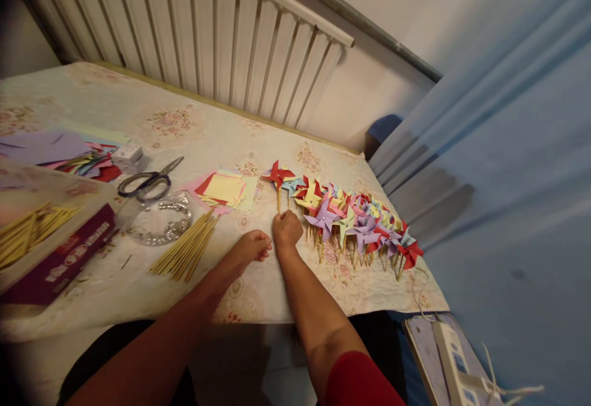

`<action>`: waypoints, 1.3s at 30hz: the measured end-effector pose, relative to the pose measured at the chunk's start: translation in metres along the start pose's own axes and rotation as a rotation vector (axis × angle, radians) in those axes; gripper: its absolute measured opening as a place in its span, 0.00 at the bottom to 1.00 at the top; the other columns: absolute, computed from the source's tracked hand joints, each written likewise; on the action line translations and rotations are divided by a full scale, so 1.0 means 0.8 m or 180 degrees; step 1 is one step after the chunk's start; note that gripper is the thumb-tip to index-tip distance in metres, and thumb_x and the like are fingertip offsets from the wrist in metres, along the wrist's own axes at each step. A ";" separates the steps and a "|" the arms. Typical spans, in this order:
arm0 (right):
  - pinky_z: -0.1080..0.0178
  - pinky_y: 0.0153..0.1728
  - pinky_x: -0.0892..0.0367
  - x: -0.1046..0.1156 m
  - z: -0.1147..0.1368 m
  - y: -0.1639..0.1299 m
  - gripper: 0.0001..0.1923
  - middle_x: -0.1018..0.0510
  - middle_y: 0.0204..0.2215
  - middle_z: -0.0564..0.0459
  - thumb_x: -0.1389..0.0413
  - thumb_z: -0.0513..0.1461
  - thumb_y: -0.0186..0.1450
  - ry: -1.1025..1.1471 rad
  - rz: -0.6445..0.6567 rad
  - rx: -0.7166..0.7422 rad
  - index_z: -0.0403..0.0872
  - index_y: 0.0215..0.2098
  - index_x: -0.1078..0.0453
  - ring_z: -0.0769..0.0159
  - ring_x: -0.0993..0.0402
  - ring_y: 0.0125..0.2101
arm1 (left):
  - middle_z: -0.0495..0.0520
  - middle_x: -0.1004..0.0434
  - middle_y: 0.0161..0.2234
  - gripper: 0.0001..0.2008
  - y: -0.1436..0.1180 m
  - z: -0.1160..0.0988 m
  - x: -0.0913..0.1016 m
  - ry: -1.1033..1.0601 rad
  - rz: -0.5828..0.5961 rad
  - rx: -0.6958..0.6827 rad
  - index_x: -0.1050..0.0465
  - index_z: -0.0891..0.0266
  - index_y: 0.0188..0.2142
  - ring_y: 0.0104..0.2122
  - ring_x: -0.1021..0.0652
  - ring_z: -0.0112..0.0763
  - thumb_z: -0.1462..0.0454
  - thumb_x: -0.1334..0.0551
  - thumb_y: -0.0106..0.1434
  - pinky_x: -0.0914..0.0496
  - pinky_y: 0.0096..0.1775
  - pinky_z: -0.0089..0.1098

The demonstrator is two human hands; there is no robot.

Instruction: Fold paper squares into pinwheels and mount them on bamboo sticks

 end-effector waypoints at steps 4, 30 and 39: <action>0.63 0.32 0.37 0.002 0.002 -0.001 0.11 0.19 0.33 0.49 0.48 0.42 0.66 0.0003 0.0022 0.0013 0.48 0.33 0.26 0.60 0.23 0.33 | 0.47 0.28 0.24 0.06 0.002 0.001 0.000 -0.0031 -0.0010 0.0005 0.35 0.63 0.27 0.20 0.29 0.21 0.70 0.39 0.58 0.36 0.24 0.24; 0.62 0.32 0.38 0.010 0.001 -0.004 0.14 0.19 0.31 0.48 0.49 0.45 0.67 0.0159 0.0012 -0.0082 0.47 0.32 0.26 0.59 0.24 0.33 | 0.48 0.27 0.25 0.05 0.004 0.005 0.000 -0.0057 -0.0021 0.0059 0.34 0.63 0.28 0.20 0.29 0.22 0.70 0.39 0.60 0.36 0.25 0.24; 0.62 0.31 0.40 0.014 -0.006 -0.003 0.15 0.20 0.29 0.47 0.49 0.45 0.67 0.0323 -0.0118 -0.0188 0.47 0.30 0.27 0.58 0.25 0.32 | 0.48 0.27 0.26 0.05 0.002 0.006 0.000 -0.0065 -0.0014 0.0058 0.35 0.63 0.29 0.20 0.29 0.22 0.72 0.42 0.60 0.36 0.25 0.25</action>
Point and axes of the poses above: each hand's wrist, its own y-axis towards the middle knuckle, its own x-axis out of the back of the hand, z = x × y, the point moved 9 cm from there along y, towards the middle knuckle
